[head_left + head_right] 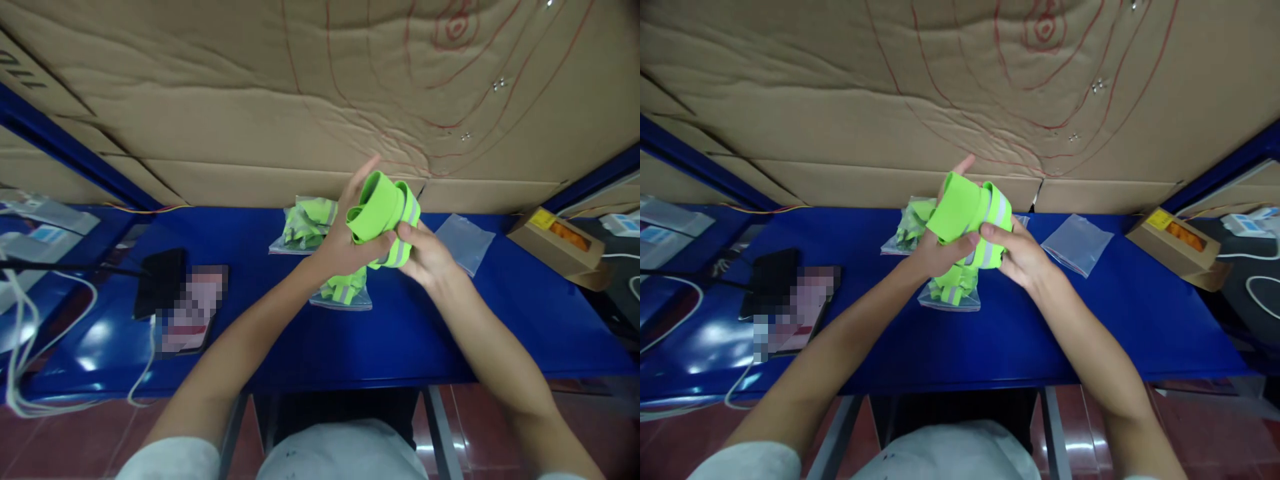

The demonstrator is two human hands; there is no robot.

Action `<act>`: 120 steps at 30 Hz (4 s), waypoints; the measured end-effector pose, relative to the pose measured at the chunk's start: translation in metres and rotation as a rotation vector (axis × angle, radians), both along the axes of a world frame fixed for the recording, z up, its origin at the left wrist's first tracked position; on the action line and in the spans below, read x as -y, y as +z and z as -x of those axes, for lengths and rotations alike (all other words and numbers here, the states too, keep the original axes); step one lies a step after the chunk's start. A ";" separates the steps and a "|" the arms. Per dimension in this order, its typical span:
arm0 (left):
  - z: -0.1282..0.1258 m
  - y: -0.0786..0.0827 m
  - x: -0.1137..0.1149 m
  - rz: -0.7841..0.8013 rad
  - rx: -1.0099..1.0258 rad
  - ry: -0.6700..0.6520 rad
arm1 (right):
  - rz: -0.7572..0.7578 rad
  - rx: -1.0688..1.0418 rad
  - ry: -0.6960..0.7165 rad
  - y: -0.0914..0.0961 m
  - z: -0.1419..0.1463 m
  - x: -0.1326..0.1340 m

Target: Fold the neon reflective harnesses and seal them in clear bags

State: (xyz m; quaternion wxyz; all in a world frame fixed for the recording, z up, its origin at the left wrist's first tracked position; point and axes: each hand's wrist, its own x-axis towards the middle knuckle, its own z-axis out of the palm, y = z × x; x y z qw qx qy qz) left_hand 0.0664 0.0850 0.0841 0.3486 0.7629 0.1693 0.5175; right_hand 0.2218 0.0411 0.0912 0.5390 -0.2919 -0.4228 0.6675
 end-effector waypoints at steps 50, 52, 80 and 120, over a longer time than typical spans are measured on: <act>0.069 0.037 0.116 -0.275 -0.476 0.505 | -0.232 0.355 0.053 -0.009 -0.024 0.074; 0.071 0.029 0.112 -0.467 -0.655 0.673 | -0.146 0.351 0.062 -0.019 -0.017 0.069; 0.063 -0.051 0.062 0.654 -0.333 -0.059 | -0.291 0.720 0.330 -0.033 -0.034 0.052; 0.071 -0.033 0.049 -0.351 -0.972 0.034 | 0.305 -0.038 0.622 -0.065 -0.033 0.052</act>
